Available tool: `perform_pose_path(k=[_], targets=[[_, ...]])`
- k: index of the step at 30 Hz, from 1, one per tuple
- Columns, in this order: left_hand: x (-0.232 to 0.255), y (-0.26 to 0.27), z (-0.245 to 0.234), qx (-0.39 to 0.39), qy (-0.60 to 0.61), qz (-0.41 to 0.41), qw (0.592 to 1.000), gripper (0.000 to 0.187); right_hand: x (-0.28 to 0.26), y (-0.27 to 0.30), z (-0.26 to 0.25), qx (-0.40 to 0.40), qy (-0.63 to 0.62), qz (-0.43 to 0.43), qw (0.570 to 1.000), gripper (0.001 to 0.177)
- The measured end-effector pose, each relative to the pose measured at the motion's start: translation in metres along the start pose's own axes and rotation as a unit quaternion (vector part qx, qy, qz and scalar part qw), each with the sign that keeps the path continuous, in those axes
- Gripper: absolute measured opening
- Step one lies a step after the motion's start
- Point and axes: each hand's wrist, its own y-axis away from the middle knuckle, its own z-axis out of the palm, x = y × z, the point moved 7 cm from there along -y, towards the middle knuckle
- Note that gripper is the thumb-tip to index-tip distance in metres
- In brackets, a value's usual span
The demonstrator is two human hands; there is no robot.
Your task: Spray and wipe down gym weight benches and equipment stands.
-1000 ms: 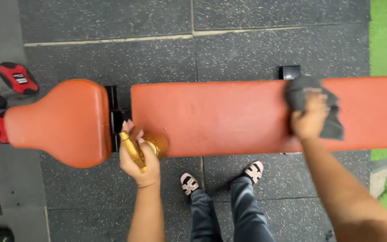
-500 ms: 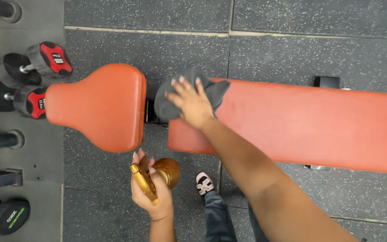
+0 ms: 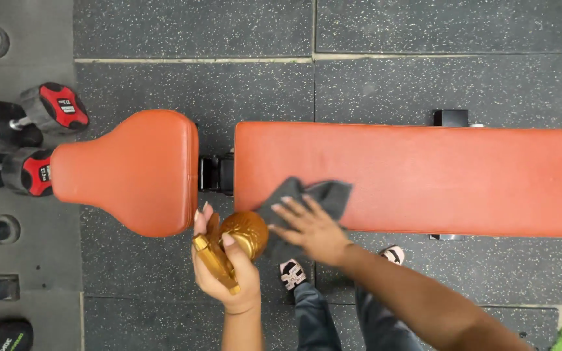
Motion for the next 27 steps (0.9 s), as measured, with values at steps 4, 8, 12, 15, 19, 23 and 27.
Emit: perform_pose_path(k=[4, 8, 12, 15, 19, 23, 27], targets=[[-0.011, -0.006, 0.030, -0.024, -0.013, 0.032, 0.999, 0.045, 0.110, 0.067, -0.032, 0.017, -0.063, 0.196, 0.978, 0.097], [-0.031, -0.001, 0.064, -0.056, 0.021, 0.028, 0.998, 0.043, 0.209, 0.123, -0.047, 0.154, 0.024, 0.457, 0.876, 0.084], [-0.038, 0.004, 0.085, -0.080, 0.019, 0.025, 0.996, 0.041, 0.201, 0.038, -0.045, 0.113, 0.005, 0.426, 0.898, 0.093], [-0.042, 0.008, 0.088, -0.078, -0.005, 0.052, 0.996, 0.038, 0.144, -0.078, -0.053, 0.018, -0.043, 0.251, 0.967, 0.093], [-0.043, 0.005, 0.095, -0.078, -0.014, 0.066, 0.995, 0.038, 0.124, -0.153, -0.032, -0.078, -0.065, 0.190, 0.976, 0.094], [-0.067, 0.012, 0.102, -0.080, -0.005, -0.027, 0.996, 0.045, 0.144, -0.139, -0.024, -0.041, -0.087, 0.197, 0.976, 0.092], [-0.083, 0.022, 0.102, -0.070, 0.032, -0.051, 0.996, 0.044, 0.196, -0.063, -0.043, 0.072, -0.100, 0.279, 0.952, 0.085]])
